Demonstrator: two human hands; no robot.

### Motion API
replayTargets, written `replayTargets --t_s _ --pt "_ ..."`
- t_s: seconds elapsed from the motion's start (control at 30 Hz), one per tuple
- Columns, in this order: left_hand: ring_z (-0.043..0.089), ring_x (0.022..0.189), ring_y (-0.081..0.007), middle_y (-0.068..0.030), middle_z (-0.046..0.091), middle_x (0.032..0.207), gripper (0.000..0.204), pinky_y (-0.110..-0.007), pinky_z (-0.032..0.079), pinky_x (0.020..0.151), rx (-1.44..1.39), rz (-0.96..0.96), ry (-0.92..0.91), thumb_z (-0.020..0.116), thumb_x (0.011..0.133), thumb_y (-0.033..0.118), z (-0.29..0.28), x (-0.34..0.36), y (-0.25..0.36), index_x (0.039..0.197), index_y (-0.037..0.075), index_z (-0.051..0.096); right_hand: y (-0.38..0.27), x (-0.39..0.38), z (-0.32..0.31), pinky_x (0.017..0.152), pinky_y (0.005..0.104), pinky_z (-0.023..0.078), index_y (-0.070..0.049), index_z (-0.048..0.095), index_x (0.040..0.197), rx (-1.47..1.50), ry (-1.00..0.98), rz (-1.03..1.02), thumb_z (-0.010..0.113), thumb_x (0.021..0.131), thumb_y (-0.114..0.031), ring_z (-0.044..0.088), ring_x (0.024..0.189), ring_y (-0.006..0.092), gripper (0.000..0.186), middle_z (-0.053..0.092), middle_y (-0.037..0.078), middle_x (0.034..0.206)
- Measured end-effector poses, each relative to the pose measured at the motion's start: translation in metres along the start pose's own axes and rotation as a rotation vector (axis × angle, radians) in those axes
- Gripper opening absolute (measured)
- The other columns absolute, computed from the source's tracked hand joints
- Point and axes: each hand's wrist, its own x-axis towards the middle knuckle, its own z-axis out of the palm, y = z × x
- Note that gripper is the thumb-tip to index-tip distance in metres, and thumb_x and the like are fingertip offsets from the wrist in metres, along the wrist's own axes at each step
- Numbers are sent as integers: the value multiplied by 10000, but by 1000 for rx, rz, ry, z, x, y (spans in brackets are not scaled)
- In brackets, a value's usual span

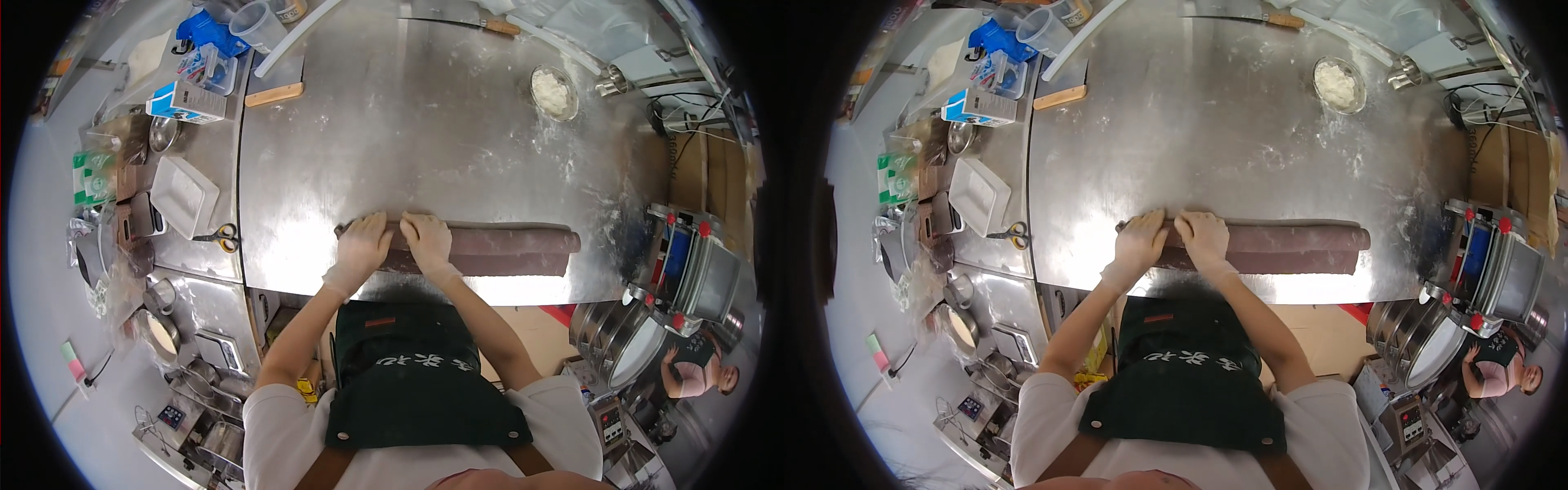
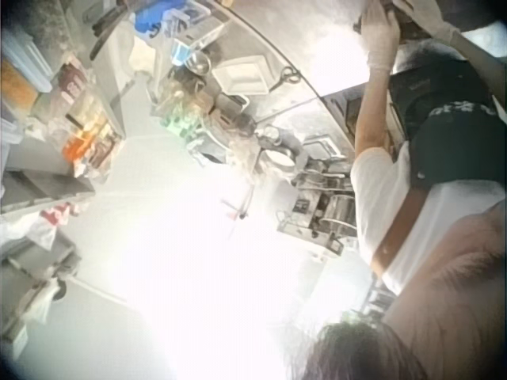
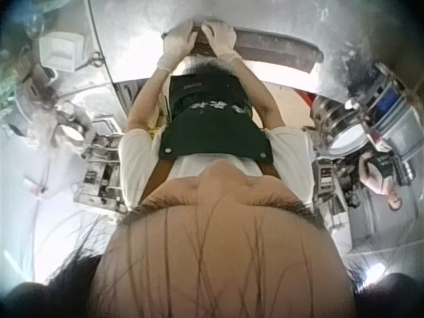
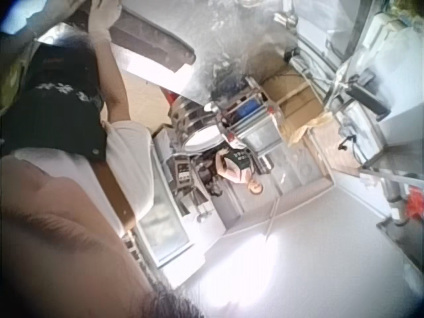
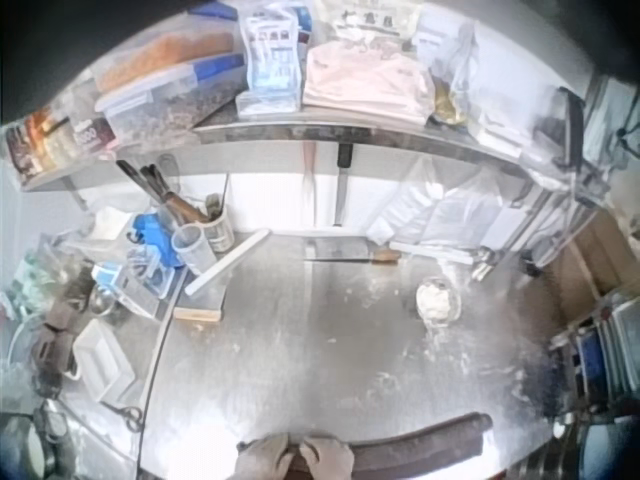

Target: The person rolls a long piece of dark purple dough on a metal table by hand to lengthen it. They then use a bench scraper to cut small portions from the end of the long dough roll, weighing each piece on a digital scale and rolling the portions into small balls by hand.

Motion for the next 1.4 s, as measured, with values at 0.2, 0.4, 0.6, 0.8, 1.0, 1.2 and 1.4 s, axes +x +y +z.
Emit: replayTargets --t_s 0.2,0.4,0.6,0.8,1.0,1.2,1.4 --pt "608 777 -315 -99 625 815 174 -446 484 682 137 -246 245 559 907 243 55 19 10 846 101 638 -16 11 36 714 475 492 -126 685 944 -274 299 216 505 959 -329 641 788 327 271 678 96 823" --pt "591 801 -302 -83 617 806 217 -442 454 672 292 -171 244 551 900 278 58 15 4 796 110 641 -10 7 47 755 436 463 -162 668 908 -297 393 159 546 919 -313 615 846 277 194 655 31 894" --pt "590 820 -302 -68 624 807 207 -449 445 701 291 -243 197 547 902 293 56 26 18 818 148 669 -6 11 33 774 429 457 -154 677 914 -200 304 200 564 911 -307 608 840 283 190 663 43 904" --pt "578 834 -300 -90 622 811 216 -445 442 717 204 -76 169 556 882 262 96 55 93 755 117 653 69 -13 -36 717 470 475 -94 663 766 -381 411 142 578 908 -318 609 769 337 279 646 114 764" --pt "568 719 -288 -61 594 749 243 -445 431 615 161 -26 179 547 879 283 124 59 104 703 125 601 90 -29 -34 610 463 468 -114 597 690 -438 496 166 578 892 -294 599 709 329 271 623 102 742" --pt "580 720 -282 -56 600 739 258 -438 434 620 248 -50 268 536 903 294 127 66 117 718 137 624 98 -24 -44 629 468 445 -117 582 713 -317 479 181 614 850 -233 566 694 326 182 601 93 753" --pt "580 868 -299 -78 621 837 159 -436 448 729 147 8 70 541 850 202 170 89 182 778 111 649 153 -41 -108 641 474 453 -98 602 723 -391 470 166 583 904 -199 570 684 348 207 584 127 716"
